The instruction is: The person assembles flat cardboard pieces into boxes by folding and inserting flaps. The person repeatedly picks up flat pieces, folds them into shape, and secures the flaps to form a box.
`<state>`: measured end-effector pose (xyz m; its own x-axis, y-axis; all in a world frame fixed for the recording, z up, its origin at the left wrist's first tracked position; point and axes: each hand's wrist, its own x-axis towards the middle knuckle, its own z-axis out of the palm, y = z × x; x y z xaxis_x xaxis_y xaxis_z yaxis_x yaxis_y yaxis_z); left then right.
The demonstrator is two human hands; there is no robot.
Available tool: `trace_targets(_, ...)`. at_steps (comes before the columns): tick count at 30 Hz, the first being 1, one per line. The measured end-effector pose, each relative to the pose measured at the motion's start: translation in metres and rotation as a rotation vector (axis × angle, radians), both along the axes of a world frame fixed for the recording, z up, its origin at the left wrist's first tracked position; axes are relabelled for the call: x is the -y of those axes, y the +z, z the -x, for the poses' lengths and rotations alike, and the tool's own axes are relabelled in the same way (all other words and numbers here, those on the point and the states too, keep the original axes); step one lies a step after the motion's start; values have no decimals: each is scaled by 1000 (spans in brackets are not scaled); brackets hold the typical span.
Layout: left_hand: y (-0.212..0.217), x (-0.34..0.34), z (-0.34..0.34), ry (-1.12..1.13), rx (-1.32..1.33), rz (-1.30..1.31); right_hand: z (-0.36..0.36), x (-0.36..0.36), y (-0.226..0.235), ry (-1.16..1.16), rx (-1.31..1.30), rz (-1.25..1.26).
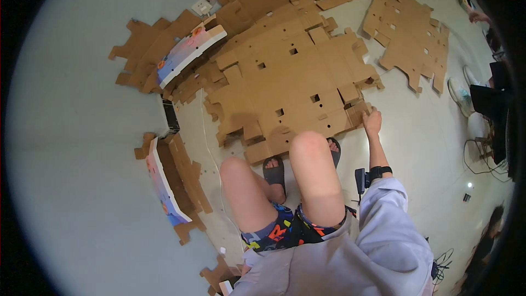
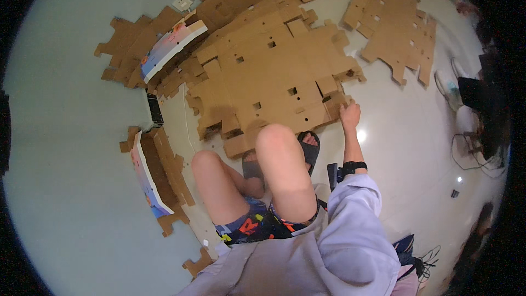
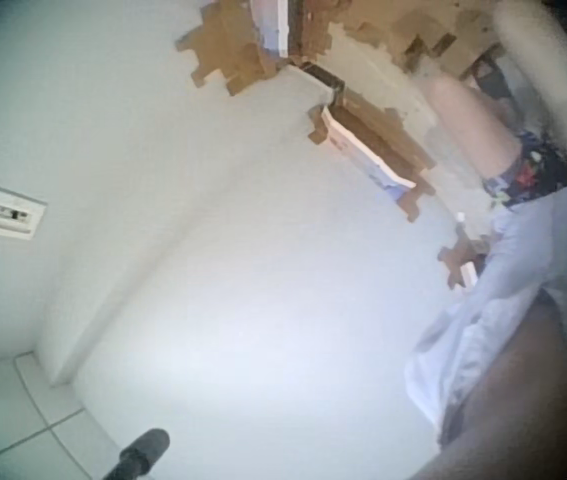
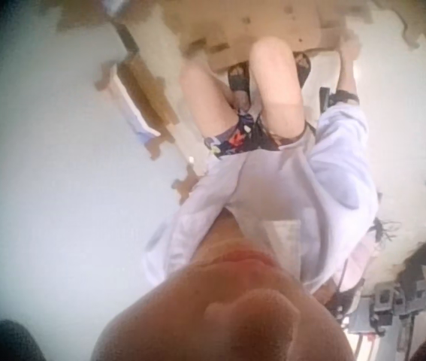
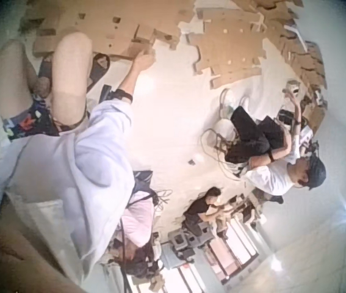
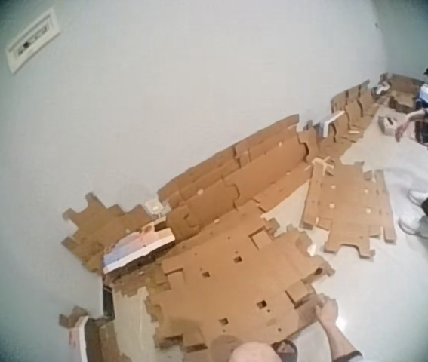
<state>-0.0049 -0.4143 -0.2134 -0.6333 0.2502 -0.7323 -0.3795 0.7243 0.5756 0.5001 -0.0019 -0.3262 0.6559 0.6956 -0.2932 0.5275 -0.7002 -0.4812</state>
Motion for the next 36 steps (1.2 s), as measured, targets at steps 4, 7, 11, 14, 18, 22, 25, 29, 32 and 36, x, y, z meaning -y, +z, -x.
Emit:
trace_targets(4,-7,-9,1,27,10,-14,5,17,2,318,307,14)
trace_targets(7,-12,-9,3,62,20,-34,10,26,-10,324,409,-76)
trace_targets(11,-16,-8,4,132,9,-65,22,28,-45,243,87,-263)
trace_targets(14,-13,-11,8,175,-12,-92,48,29,-47,152,-38,-77)
trace_targets(18,-9,-33,8,202,-25,-173,36,15,-34,70,38,-141)
trace_targets(22,-5,-69,13,161,-28,-296,44,-41,67,188,50,-551)
trace_targets(25,-52,-121,28,-77,159,-438,96,-81,195,408,103,-1003)
trace_targets(29,6,-235,-23,-324,432,-667,162,-79,364,638,17,-1230)
trace_targets(32,86,-304,-47,153,1005,-856,201,-41,460,661,-215,-1478)
trace_targets(36,111,-345,-20,471,941,-1248,210,17,532,769,34,-1727)
